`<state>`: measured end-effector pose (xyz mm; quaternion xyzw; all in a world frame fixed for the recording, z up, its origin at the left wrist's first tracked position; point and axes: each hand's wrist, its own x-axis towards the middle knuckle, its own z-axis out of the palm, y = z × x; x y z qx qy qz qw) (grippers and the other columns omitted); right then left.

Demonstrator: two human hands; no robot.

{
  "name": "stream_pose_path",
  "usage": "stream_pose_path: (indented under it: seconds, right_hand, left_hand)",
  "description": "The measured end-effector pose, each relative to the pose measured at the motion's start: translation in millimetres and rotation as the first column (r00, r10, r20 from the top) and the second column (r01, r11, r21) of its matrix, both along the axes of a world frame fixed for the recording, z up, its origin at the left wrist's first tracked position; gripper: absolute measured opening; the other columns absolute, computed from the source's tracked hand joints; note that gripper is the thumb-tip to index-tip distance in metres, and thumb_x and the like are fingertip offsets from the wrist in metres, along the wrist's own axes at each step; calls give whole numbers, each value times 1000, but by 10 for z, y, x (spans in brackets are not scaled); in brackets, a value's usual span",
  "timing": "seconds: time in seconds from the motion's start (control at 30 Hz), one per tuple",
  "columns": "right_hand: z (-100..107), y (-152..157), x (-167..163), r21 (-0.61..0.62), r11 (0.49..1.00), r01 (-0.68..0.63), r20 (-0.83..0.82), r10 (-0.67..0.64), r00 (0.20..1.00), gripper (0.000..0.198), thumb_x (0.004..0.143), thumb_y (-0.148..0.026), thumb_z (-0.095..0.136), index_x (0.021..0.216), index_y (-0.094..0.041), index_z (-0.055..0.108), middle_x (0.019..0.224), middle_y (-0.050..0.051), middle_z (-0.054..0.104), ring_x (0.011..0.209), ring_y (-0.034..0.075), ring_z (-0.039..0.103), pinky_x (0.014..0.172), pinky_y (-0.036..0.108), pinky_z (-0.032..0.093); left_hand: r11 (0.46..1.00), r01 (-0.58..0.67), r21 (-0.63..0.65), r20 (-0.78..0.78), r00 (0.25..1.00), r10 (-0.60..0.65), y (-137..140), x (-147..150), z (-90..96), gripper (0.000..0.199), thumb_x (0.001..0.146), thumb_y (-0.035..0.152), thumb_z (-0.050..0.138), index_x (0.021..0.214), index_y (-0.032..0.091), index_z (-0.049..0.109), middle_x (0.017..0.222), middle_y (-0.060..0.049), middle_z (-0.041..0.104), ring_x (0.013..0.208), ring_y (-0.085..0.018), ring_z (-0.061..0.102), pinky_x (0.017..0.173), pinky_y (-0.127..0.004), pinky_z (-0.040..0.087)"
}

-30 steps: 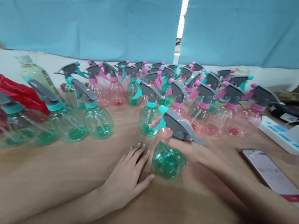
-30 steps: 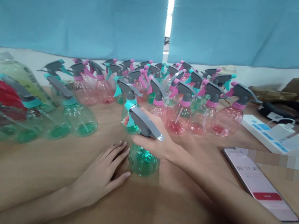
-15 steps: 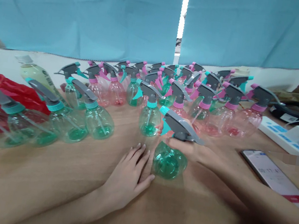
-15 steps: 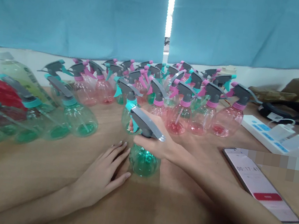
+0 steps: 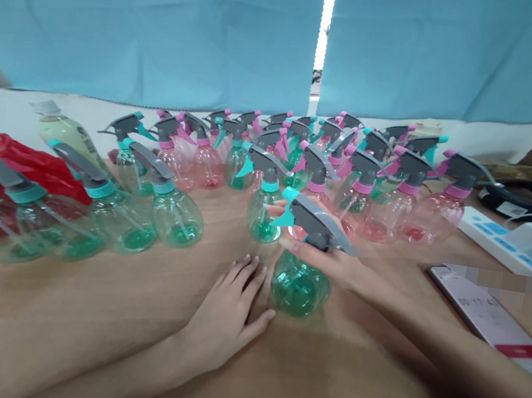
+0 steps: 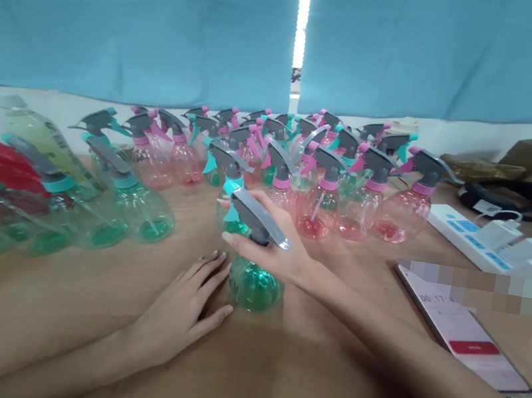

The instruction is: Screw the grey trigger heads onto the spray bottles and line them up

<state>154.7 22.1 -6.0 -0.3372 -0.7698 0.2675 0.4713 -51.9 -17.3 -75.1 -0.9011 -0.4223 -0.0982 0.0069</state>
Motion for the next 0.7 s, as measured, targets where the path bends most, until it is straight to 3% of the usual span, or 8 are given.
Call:
stream_pose_path:
  seconds: [0.1, 0.27, 0.47, 0.57, 0.7]
  right_hand:
    - [9, -20, -13, -20, 1000, -24, -125, 22, 992, 36, 75, -39, 65, 104, -25, 48, 91, 0, 60, 58, 11, 44, 57, 29, 41]
    - [46, -83, -36, 30, 996, 84, -151, -78, 985, 31, 76, -43, 64, 97, -26, 48, 73, -4, 49, 57, 11, 42, 55, 29, 38]
    - [-45, -73, -11, 158, 972, 173, -173, -145, 974, 38, 77, -47, 65, 103, -25, 49, 82, -2, 58, 67, 13, 53, 61, 28, 44]
    - [-108, -95, 67, 190, 963, 193, -81, -181, 980, 51, 71, -54, 71, 107, -24, 51, 89, 1, 63, 75, 18, 60, 66, 32, 49]
    - [-156, -237, 195, 144, 977, 159, 71, -170, 983, 62, 68, -56, 74, 117, -24, 51, 108, 8, 66, 96, 28, 64, 81, 42, 52]
  left_hand:
    - [1000, 2, -6, 5, 1000, -2, 5, -1, -8, 61, 96, 49, 42, 139, 6, 41, 147, -21, 40, 137, -34, 33, 109, -53, 32]
    - [1000, 1, -5, 5, 1000, -1, 13, 4, -5, 60, 96, 49, 42, 139, 7, 41, 147, -20, 40, 137, -33, 34, 109, -52, 32]
    - [1000, -5, 3, 19, 1000, 5, 9, 8, -12, 60, 96, 49, 42, 139, 7, 42, 146, -20, 41, 136, -34, 35, 108, -52, 33]
    - [1000, -7, -4, 1, 1000, 7, -2, 18, -5, 60, 96, 48, 43, 139, 6, 42, 147, -20, 40, 136, -34, 35, 109, -52, 32]
    - [1000, 1, 11, 15, 1000, -1, -8, 17, -7, 59, 97, 48, 42, 139, 7, 42, 146, -20, 42, 136, -33, 36, 108, -51, 33]
